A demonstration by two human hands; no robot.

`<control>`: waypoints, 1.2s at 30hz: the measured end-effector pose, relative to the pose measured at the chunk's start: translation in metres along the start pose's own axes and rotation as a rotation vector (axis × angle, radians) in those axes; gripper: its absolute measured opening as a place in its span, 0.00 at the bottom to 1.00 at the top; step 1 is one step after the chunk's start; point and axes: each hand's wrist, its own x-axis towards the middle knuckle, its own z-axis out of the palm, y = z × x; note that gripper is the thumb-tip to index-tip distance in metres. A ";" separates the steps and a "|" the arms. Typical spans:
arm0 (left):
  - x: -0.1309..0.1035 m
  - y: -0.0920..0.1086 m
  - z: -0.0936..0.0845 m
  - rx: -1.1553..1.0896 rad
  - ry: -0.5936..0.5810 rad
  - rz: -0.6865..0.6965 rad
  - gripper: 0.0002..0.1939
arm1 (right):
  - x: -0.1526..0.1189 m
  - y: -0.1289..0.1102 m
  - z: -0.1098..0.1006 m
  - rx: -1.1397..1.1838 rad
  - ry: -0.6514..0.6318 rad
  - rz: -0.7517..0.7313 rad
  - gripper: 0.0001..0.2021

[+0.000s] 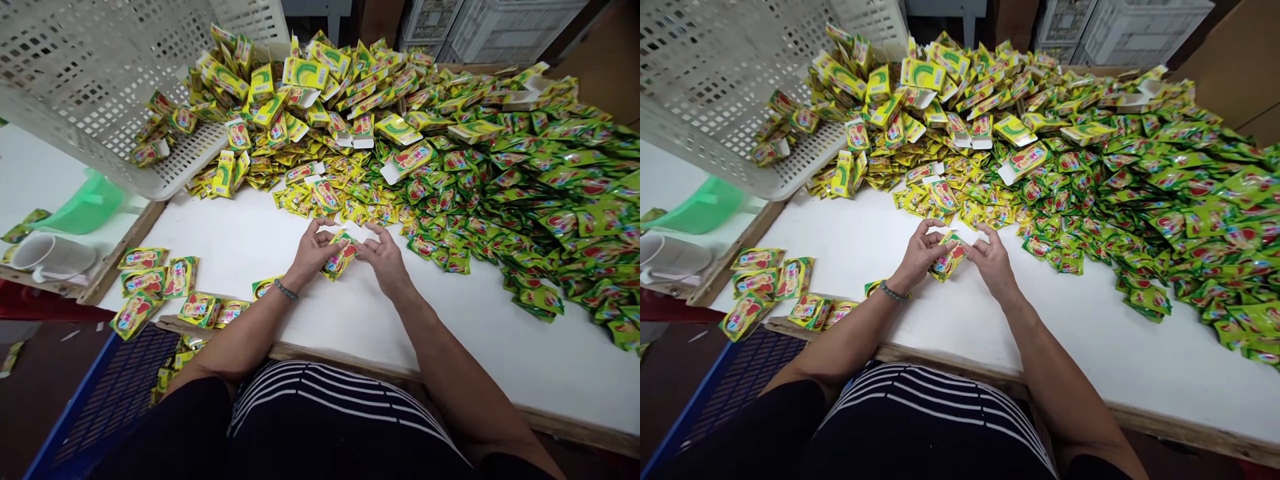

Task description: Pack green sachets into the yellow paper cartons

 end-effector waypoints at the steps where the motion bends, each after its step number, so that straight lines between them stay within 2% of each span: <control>1: 0.000 0.000 0.000 -0.001 -0.011 -0.006 0.33 | 0.000 0.000 -0.002 -0.020 0.005 -0.015 0.23; 4: 0.000 -0.001 0.001 -0.013 -0.015 -0.021 0.33 | 0.000 -0.002 -0.009 -0.110 -0.015 -0.069 0.20; 8: -0.001 -0.001 0.001 -0.018 -0.011 -0.016 0.32 | -0.001 -0.004 -0.012 -0.093 0.011 -0.081 0.13; 15: -0.001 0.000 0.002 -0.031 -0.023 -0.008 0.28 | -0.003 -0.010 -0.011 -0.136 -0.010 -0.095 0.14; 20: -0.002 -0.002 0.000 0.007 -0.039 -0.020 0.28 | -0.004 -0.014 -0.008 -0.262 0.054 -0.101 0.11; 26: -0.004 0.000 0.000 0.037 -0.091 -0.041 0.29 | 0.002 -0.006 -0.008 0.124 0.085 0.097 0.11; 28: -0.004 0.002 0.000 0.051 -0.115 -0.029 0.30 | 0.002 -0.004 -0.010 0.160 0.089 0.117 0.10; 32: -0.003 0.002 -0.002 0.054 -0.111 0.004 0.26 | 0.000 -0.005 -0.013 0.022 0.025 0.035 0.09; 36: -0.002 0.000 -0.003 -0.018 -0.019 0.015 0.25 | -0.010 -0.008 -0.004 -0.147 -0.024 -0.078 0.14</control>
